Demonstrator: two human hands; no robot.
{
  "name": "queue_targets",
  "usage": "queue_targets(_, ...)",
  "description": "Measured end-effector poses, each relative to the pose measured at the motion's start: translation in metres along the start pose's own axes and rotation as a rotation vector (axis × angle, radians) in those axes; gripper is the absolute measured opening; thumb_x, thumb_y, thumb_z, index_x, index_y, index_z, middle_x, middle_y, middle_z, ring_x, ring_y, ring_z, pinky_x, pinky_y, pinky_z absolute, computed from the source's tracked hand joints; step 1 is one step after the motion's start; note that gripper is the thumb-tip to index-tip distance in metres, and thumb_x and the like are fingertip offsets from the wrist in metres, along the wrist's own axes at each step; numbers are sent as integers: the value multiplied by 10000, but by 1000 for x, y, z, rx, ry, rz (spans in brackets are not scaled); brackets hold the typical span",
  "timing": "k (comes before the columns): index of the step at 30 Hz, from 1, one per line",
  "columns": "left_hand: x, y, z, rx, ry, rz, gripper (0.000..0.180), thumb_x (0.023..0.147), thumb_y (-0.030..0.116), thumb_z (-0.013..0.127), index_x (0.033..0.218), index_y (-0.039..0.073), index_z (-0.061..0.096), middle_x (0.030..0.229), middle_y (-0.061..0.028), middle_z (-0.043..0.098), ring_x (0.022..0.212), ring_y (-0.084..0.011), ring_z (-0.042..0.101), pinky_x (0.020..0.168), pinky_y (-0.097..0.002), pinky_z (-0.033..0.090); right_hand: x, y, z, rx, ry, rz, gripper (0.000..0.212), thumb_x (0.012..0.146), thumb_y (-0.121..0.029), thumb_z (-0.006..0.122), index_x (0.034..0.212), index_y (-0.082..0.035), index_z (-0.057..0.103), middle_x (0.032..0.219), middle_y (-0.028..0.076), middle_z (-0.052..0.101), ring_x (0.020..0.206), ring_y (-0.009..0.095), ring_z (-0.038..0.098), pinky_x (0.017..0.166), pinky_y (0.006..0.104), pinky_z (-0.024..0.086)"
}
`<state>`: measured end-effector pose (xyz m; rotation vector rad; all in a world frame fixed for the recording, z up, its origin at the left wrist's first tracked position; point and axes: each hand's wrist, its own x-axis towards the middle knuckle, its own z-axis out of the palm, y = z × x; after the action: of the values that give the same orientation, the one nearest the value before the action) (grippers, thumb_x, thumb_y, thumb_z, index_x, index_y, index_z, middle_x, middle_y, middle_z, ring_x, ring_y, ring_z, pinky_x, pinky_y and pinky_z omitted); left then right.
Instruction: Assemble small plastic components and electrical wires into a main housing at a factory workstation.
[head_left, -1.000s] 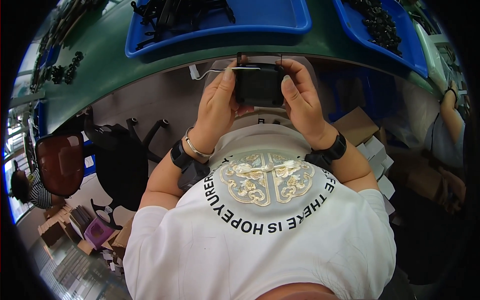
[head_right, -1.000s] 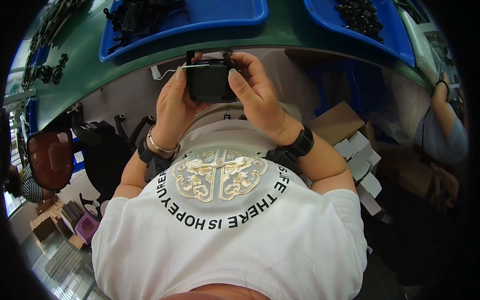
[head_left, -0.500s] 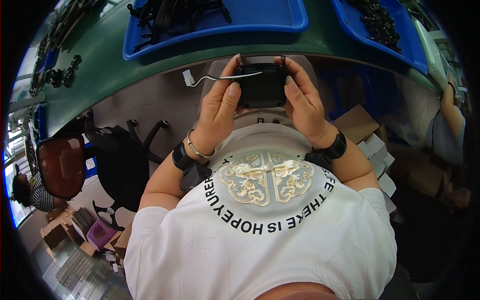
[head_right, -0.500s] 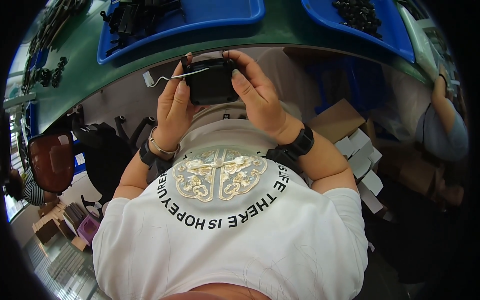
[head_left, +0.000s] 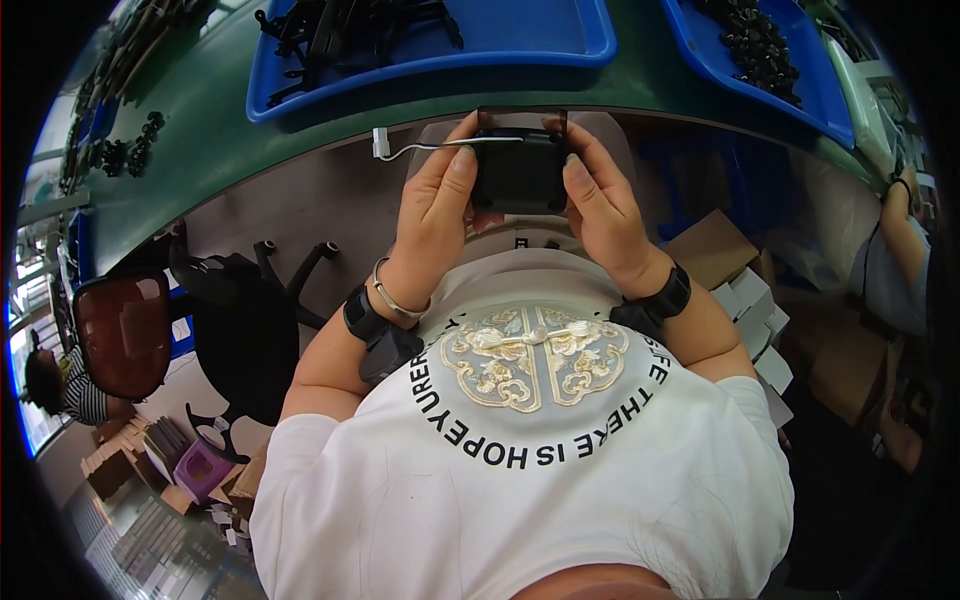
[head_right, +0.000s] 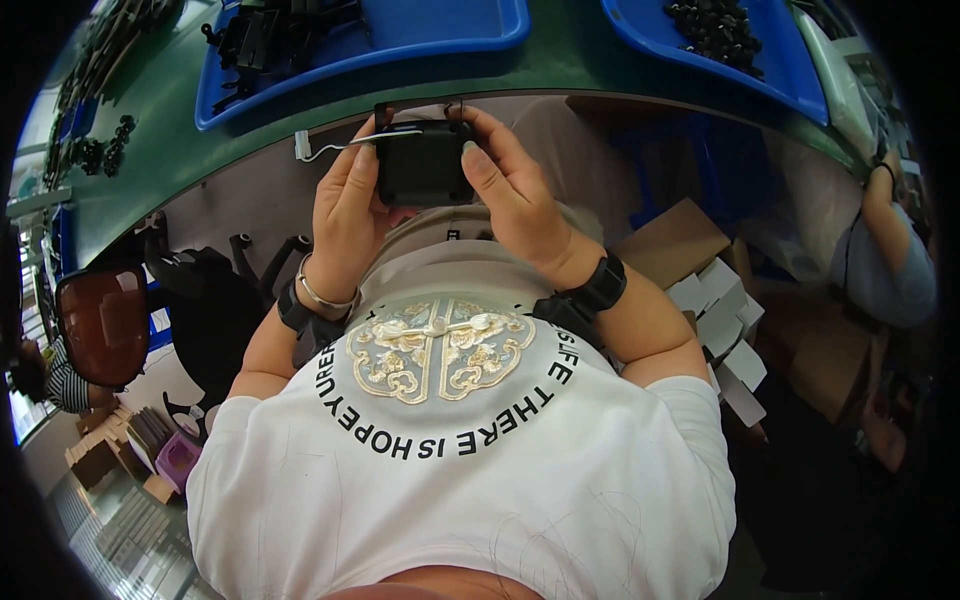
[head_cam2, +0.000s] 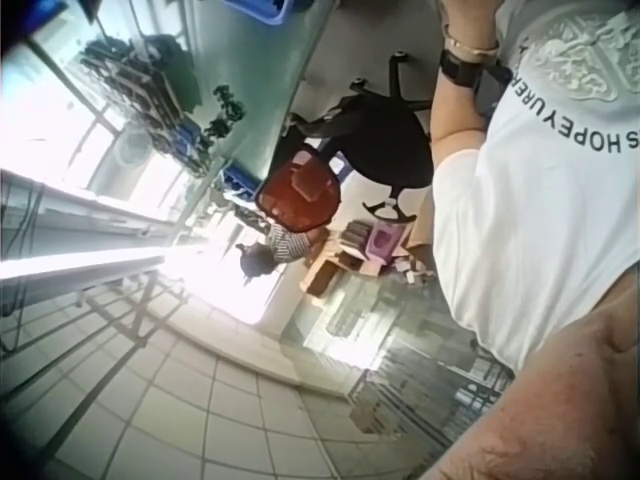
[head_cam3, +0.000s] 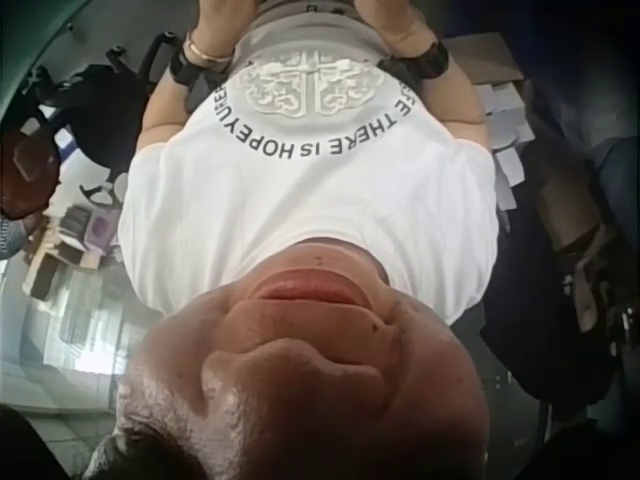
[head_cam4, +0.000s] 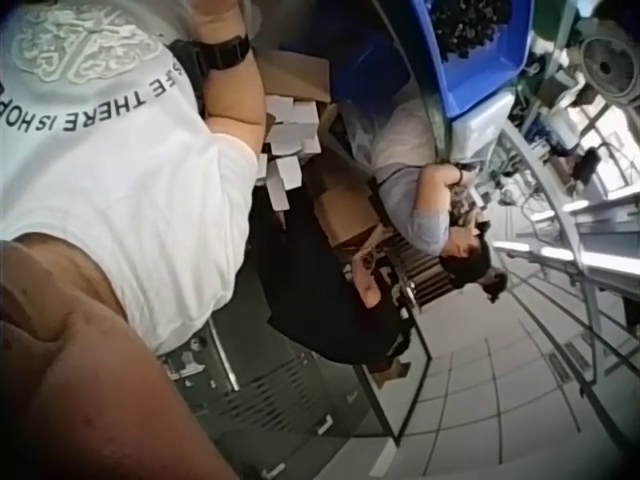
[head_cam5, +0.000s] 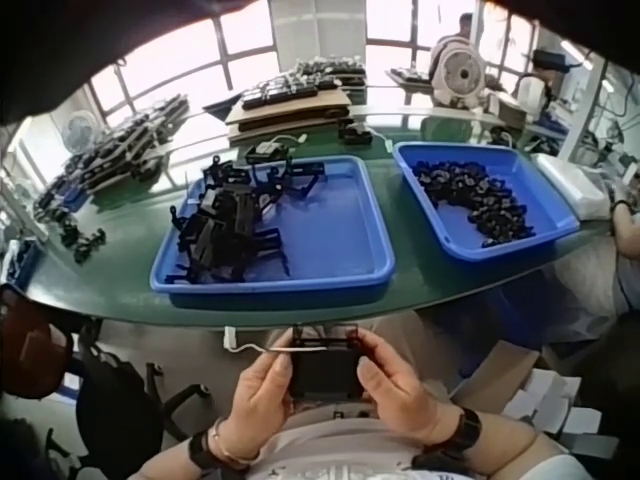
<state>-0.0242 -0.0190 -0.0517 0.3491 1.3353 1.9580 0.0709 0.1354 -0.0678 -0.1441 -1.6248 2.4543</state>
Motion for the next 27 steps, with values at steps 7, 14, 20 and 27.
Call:
queue_targets(7,-2,4,-3,74,-117,87,439,983,242,361,1379,57,316,944,-6,564,691,-21,520,586,-147,451,4,-9,2,96,-21,-21,436,968,-211,406,1351,-21,319,1249,75,464,1110,127,475,946,260,384)
queue_targets(14,-3,28,12,-151,-105,9,454,985,215,346,1398,42,269,1135,-54,528,949,-78,522,787,-214,454,4,-39,7,-154,-92,-96,443,971,-229,402,1350,-15,319,1234,53,466,1065,97,467,909,225,373)
queue_targets(20,13,37,24,12,-176,304,465,988,223,328,1400,21,255,1199,-69,509,1038,-87,483,898,-237,397,20,-64,13,-401,-51,-278,435,977,-218,381,1348,-2,312,1229,40,463,1052,84,453,910,213,353)
queue_targets(27,54,72,39,369,-216,685,521,976,279,354,1401,4,229,1198,-106,512,1049,-147,523,839,-249,438,53,-103,9,-257,-35,-369,414,976,-191,377,1332,15,330,1226,54,474,1082,86,447,931,215,343)
